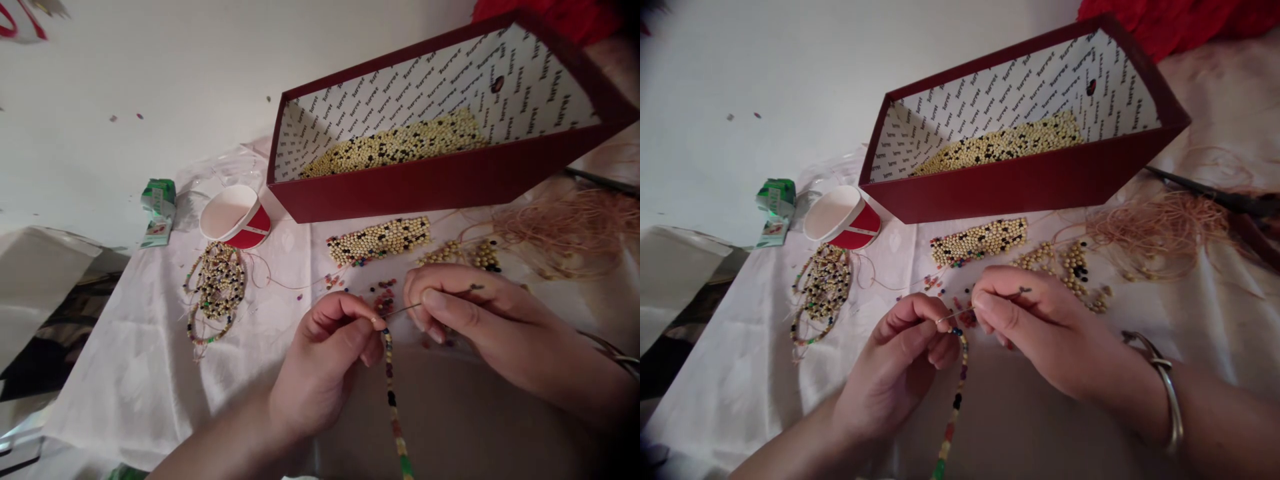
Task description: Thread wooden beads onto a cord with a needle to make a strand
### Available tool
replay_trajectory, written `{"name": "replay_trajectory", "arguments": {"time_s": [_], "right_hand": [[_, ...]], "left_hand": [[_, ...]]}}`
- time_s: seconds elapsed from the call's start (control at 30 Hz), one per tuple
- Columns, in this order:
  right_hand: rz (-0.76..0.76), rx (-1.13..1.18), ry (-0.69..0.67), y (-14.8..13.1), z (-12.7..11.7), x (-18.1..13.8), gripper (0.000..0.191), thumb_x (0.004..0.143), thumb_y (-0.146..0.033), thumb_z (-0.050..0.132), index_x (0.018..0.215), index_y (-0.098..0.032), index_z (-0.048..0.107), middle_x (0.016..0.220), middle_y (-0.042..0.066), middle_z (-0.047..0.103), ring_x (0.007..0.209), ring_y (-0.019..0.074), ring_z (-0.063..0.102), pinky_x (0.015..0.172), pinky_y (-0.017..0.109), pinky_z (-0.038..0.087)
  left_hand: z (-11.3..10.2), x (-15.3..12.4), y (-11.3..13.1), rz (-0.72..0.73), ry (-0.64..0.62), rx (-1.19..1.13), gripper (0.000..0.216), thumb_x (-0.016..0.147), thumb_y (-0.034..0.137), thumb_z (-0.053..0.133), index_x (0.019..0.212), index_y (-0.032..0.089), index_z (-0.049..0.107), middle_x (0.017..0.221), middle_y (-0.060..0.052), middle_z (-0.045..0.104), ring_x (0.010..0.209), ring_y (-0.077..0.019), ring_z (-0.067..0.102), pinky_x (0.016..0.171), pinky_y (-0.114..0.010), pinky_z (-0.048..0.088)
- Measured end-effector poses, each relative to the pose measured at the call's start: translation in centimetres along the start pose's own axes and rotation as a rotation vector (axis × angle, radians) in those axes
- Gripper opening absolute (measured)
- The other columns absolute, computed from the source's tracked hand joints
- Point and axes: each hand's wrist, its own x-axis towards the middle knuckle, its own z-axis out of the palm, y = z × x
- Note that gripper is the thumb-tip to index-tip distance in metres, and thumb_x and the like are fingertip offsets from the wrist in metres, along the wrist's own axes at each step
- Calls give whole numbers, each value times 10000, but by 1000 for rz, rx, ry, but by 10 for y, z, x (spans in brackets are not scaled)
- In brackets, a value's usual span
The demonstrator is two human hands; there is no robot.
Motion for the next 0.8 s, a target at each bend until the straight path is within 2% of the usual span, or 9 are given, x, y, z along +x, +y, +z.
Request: {"name": "replay_trajectory", "arguments": {"time_s": [0.33,0.53,0.8], "right_hand": [[1,-99,-25,-3,-4,-1,422,1000,-410,375,635,-205,429,608,-22,440,565,124,428,515,284,332],[-2,-132,-57,-6,-6,1,406,998,-360,365,626,-204,408,589,-31,424,551,114,412,502,277,319],[-57,-184,-26,-4,-5,3,395,972,-345,417,603,-204,431,554,-34,433,509,101,409,449,249,307]], "left_hand": [[2,3,2,-47,-15,-113,73,811,183,664,771,130,695,588,19,479,540,-70,375,565,-230,310],[0,3,-1,-35,-8,-89,104,824,222,687,768,134,692,607,18,504,538,-62,395,564,-225,324],[-1,3,-1,-36,16,-25,112,819,230,699,753,141,680,597,23,502,538,-63,401,563,-230,313]]}}
